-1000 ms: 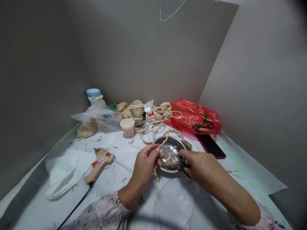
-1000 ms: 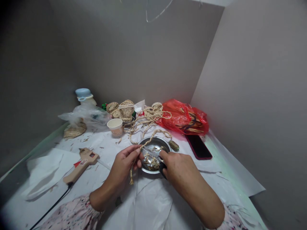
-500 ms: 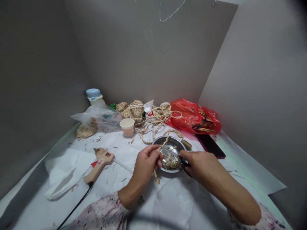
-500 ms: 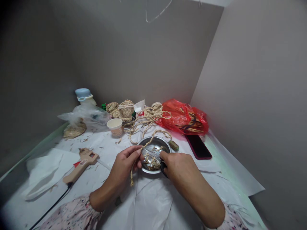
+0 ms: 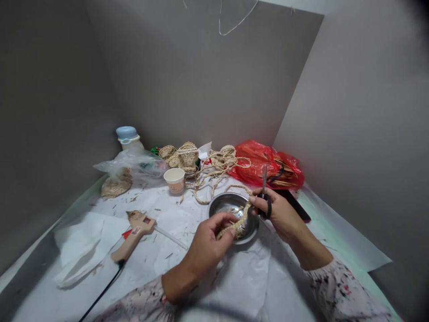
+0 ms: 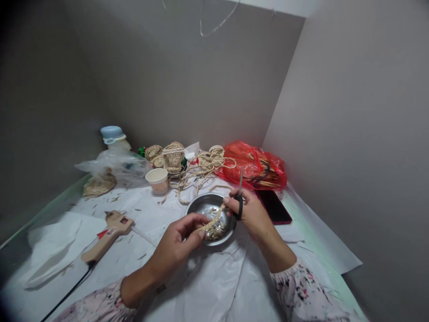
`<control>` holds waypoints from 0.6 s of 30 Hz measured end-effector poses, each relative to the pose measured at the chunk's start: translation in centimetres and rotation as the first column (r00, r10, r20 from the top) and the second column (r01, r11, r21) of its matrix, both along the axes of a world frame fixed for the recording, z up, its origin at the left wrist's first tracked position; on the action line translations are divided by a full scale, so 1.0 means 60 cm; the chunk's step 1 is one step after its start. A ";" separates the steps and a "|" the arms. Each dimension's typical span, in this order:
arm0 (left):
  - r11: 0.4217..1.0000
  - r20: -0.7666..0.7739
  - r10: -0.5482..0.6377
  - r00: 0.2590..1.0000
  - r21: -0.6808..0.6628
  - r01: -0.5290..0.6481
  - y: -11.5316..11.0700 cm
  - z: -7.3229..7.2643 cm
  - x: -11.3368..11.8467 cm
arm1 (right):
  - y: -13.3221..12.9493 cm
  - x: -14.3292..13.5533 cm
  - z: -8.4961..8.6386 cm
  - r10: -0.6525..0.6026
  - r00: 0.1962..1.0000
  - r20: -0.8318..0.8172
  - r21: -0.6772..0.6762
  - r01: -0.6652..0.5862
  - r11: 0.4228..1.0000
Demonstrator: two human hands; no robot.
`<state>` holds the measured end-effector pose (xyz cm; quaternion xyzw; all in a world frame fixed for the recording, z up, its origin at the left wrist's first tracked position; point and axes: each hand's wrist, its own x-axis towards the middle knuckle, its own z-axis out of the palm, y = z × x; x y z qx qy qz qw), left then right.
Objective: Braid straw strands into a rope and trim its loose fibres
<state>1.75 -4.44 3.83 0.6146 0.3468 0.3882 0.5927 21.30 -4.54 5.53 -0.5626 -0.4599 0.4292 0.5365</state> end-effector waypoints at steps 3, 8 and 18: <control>0.989 0.035 -0.128 0.991 -0.071 0.131 -0.002 -0.003 0.001 | 0.001 -0.002 -0.006 -0.043 0.996 -0.073 0.039 0.046 0.998; 0.964 0.124 -0.151 0.981 -0.201 0.174 0.003 -0.002 0.004 | -0.016 -0.041 0.001 -0.008 0.998 -0.066 0.030 0.010 0.999; 0.980 0.030 -0.095 0.995 -0.172 0.098 0.013 0.002 0.002 | -0.012 -0.040 -0.006 -0.012 0.994 -0.109 0.068 0.020 0.997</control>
